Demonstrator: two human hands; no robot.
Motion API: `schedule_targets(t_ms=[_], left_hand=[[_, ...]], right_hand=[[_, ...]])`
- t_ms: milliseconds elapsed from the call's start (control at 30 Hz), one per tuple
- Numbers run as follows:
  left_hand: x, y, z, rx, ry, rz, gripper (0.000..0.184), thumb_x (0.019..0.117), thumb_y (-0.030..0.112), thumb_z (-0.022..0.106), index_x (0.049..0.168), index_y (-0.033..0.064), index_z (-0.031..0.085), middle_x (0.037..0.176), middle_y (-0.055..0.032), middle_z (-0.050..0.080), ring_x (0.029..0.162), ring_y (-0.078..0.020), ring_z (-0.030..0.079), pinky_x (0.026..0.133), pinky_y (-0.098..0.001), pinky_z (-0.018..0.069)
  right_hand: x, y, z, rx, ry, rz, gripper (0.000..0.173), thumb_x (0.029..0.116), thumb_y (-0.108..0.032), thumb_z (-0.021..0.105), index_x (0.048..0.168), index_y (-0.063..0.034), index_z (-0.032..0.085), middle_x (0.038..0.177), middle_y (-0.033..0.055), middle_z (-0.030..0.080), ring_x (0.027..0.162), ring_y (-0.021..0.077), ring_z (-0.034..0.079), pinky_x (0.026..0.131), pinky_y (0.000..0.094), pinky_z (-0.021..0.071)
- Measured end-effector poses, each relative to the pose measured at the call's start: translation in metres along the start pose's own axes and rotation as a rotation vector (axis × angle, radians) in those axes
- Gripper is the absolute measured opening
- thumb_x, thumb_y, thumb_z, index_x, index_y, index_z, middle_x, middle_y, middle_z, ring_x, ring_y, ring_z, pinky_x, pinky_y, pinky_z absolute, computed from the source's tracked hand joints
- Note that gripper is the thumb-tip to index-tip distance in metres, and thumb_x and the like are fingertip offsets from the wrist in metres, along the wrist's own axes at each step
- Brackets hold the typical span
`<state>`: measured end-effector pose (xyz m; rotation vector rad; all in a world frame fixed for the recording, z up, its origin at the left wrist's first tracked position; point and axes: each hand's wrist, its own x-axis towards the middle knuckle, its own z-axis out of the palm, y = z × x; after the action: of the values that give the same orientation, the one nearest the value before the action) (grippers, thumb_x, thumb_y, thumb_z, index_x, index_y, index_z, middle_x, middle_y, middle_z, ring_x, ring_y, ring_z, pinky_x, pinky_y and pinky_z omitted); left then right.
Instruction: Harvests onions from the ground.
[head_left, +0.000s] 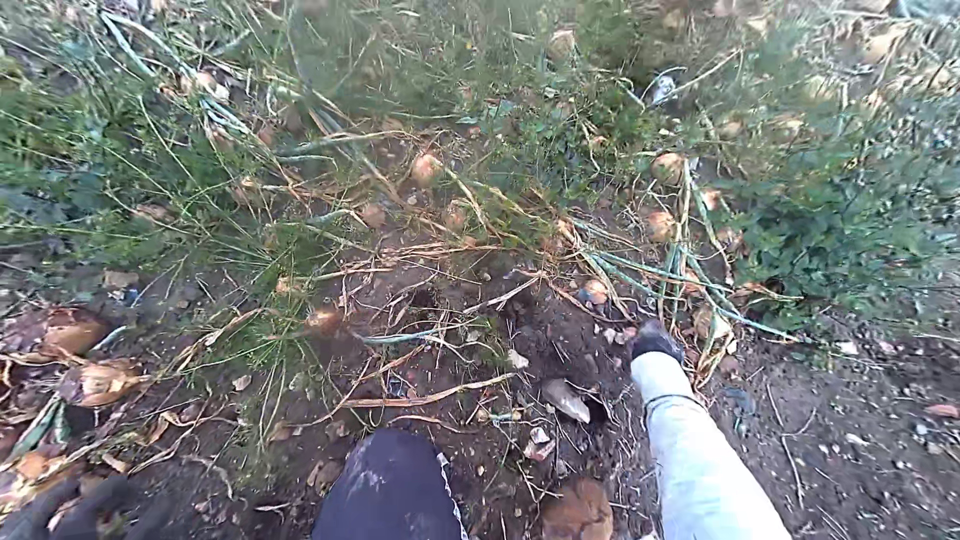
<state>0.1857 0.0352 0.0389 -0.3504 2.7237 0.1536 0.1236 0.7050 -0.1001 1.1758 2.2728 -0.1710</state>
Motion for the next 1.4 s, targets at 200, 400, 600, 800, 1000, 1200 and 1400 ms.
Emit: schedule_targets(t_ms=[200, 400, 600, 800, 1000, 1200, 1400], left_hand=[[0.097, 0.133, 0.023, 0.003, 0.264, 0.465, 0.086, 0.0767, 0.058, 0.079, 0.143, 0.0068, 0.059, 0.153, -0.0331, 0.044, 0.144, -0.0573, 0.036, 0.115, -0.0715, 0.0316], [0.168, 0.198, 0.057, 0.305, -0.298, 0.362, 0.082, 0.0830, 0.057, 0.077, 0.155, 0.0323, 0.046, 0.162, -0.0135, 0.040, 0.147, -0.0405, 0.038, 0.119, -0.0628, 0.0287], [0.111, 0.150, 0.010, 0.376, -0.603, 0.246, 0.040, 0.1061, 0.031, 0.049, 0.138, 0.0101, 0.063, 0.140, -0.0200, 0.061, 0.136, -0.0411, 0.052, 0.115, -0.0588, 0.0376], [0.132, 0.061, -0.056, -0.241, -0.596, 0.145, 0.034, 0.1032, 0.032, 0.063, 0.131, 0.0131, 0.068, 0.119, -0.0122, 0.072, 0.109, -0.0270, 0.069, 0.101, -0.0506, 0.0526], [0.274, 0.115, -0.072, -0.240, 0.132, 0.376, 0.062, 0.0929, 0.047, 0.071, 0.146, 0.0181, 0.057, 0.151, -0.0119, 0.053, 0.141, -0.0305, 0.050, 0.116, -0.0540, 0.0406], [0.357, 0.175, -0.011, -0.019, -0.124, 0.469, 0.054, 0.0908, 0.032, 0.072, 0.141, 0.0156, 0.062, 0.146, -0.0141, 0.058, 0.143, -0.0357, 0.046, 0.122, -0.0573, 0.0290], [0.346, 0.169, -0.026, -0.159, -0.228, 0.341, 0.046, 0.1050, 0.047, 0.052, 0.124, 0.0092, 0.070, 0.125, -0.0210, 0.068, 0.124, -0.0404, 0.061, 0.103, -0.0630, 0.0470]], right_hand=[[-0.016, 0.010, 0.008, -0.074, -0.100, -0.034, 0.047, 0.1052, -0.029, 0.055, 0.141, 0.0026, 0.058, 0.146, 0.0257, 0.056, 0.140, 0.0390, 0.051, 0.116, 0.0578, 0.0386], [-0.121, -0.076, -0.082, 0.608, -0.094, -0.881, 0.039, 0.1038, -0.030, 0.052, 0.133, -0.0086, 0.065, 0.114, 0.0087, 0.075, 0.100, 0.0190, 0.074, 0.088, 0.0432, 0.0623], [0.024, -0.188, -0.074, -0.043, 0.160, -0.312, 0.068, 0.0958, -0.023, 0.070, 0.155, -0.0064, 0.040, 0.150, 0.0285, 0.050, 0.137, 0.0470, 0.051, 0.108, 0.0672, 0.0429], [-0.003, -0.187, -0.056, 0.065, 0.161, -0.218, 0.044, 0.1048, -0.016, 0.053, 0.139, 0.0109, 0.054, 0.143, 0.0280, 0.057, 0.137, 0.0344, 0.053, 0.117, 0.0454, 0.0392], [-0.142, -0.233, -0.066, -0.004, 0.058, -0.849, 0.043, 0.1011, -0.018, 0.055, 0.135, 0.0091, 0.058, 0.128, 0.0363, 0.062, 0.121, 0.0502, 0.061, 0.105, 0.0651, 0.0460], [-0.218, -0.297, -0.065, 0.474, -0.554, -1.262, 0.031, 0.1012, -0.025, 0.056, 0.123, -0.0108, 0.073, 0.111, 0.0019, 0.077, 0.097, 0.0132, 0.074, 0.086, 0.0365, 0.0643], [-0.109, -0.339, -0.105, 0.279, 0.303, -1.030, 0.035, 0.1056, -0.025, 0.051, 0.129, -0.0028, 0.065, 0.111, 0.0276, 0.069, 0.098, 0.0422, 0.067, 0.085, 0.0652, 0.0511]])
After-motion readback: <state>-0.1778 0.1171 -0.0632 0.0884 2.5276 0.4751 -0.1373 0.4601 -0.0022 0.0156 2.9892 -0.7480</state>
